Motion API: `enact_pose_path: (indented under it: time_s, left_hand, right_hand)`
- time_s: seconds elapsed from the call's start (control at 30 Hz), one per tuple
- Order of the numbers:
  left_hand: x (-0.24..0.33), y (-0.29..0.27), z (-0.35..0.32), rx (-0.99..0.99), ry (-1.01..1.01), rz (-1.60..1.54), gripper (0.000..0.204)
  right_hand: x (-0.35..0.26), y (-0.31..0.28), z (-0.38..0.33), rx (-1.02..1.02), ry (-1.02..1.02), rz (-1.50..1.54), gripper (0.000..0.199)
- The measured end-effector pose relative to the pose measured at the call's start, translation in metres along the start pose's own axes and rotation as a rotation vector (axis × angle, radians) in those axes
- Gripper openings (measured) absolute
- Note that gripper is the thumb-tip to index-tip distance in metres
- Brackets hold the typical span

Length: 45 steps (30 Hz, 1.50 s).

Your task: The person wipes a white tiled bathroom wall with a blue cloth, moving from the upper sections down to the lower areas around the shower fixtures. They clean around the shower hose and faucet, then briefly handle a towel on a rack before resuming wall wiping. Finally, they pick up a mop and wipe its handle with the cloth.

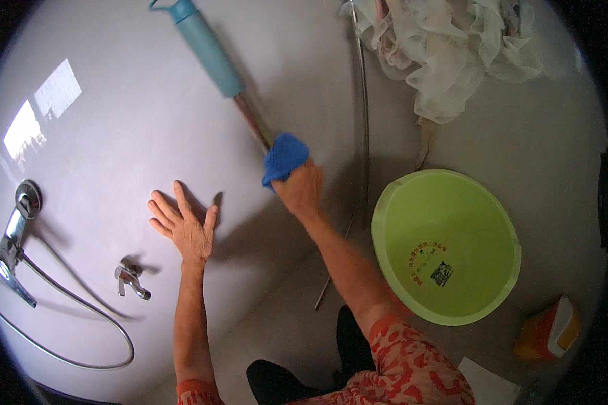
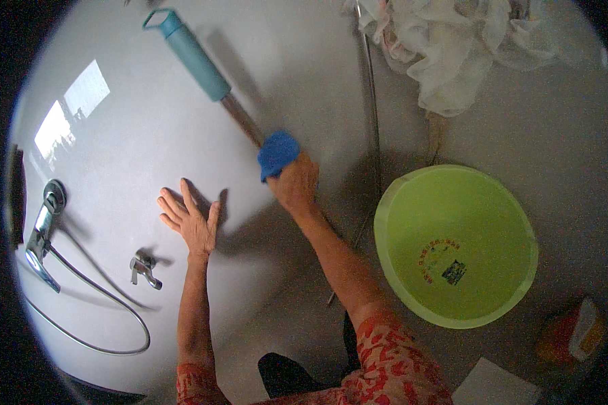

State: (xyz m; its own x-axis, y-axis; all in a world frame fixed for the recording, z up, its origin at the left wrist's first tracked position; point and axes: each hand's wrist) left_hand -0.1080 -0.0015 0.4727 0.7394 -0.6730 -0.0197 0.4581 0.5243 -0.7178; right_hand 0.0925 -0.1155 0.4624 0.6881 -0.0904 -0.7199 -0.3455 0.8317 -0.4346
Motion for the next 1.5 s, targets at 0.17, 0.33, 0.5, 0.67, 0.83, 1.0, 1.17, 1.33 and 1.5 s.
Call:
enact_pose_path:
  time_s: [0.17, 0.33, 0.5, 0.67, 0.83, 1.0, 1.17, 1.33, 1.5]
  left_hand:
    - [0.029, -0.029, 0.021, 0.126, 0.168, -0.452, 0.064]
    - [0.065, -0.043, 0.041, -0.069, 0.134, -1.03, 0.029]
    - [0.066, -0.031, 0.038, 0.143, 0.133, -1.055, 0.017]
    - [0.059, -0.028, 0.039, 0.133, 0.156, -1.051, 0.021]
    - [0.031, -0.006, 0.044, 0.18, 0.168, -0.959, 0.021]
    - [0.022, -0.003, 0.045, 0.09, 0.099, -0.944, 0.018]
    - [0.02, 0.002, 0.049, 0.213, 0.168, -0.823, 0.021]
    - [0.016, 0.01, 0.049, 0.218, 0.128, -0.781, 0.025]
    - [0.01, 0.019, 0.05, 0.185, 0.084, -0.84, 0.026]
  right_hand:
    - [0.027, 0.034, -0.04, -0.036, -0.1, -0.004, 0.037]
    - [0.017, 0.042, -0.073, -0.265, 0.034, -0.306, 0.037]
    - [0.031, 0.054, -0.104, -0.017, -0.205, -0.474, 0.038]
    - [0.021, 0.044, -0.111, -0.095, -0.157, -0.763, 0.036]
    - [-0.029, -0.053, -0.13, -0.123, -0.173, -0.615, 0.046]
    - [-0.019, -0.225, -0.192, 0.356, 0.186, -0.704, 0.058]
    - [0.063, -0.355, -0.299, 0.847, 0.788, -0.706, 0.064]
    - [0.137, -0.337, -0.34, 0.987, 1.081, -0.373, 0.06]
    - [0.11, -0.35, -0.344, 0.692, 0.988, 0.382, 0.036]
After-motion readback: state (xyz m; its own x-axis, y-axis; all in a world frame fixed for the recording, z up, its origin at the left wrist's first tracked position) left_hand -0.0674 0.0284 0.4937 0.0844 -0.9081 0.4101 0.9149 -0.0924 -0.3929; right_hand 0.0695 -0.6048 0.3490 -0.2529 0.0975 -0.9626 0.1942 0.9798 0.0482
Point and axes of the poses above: each hand's wrist, its own z-axis towards the middle knuckle, its own y-axis out of the palm, x = y × z, and after that the axes turned 12 degrees about -x, right-handed
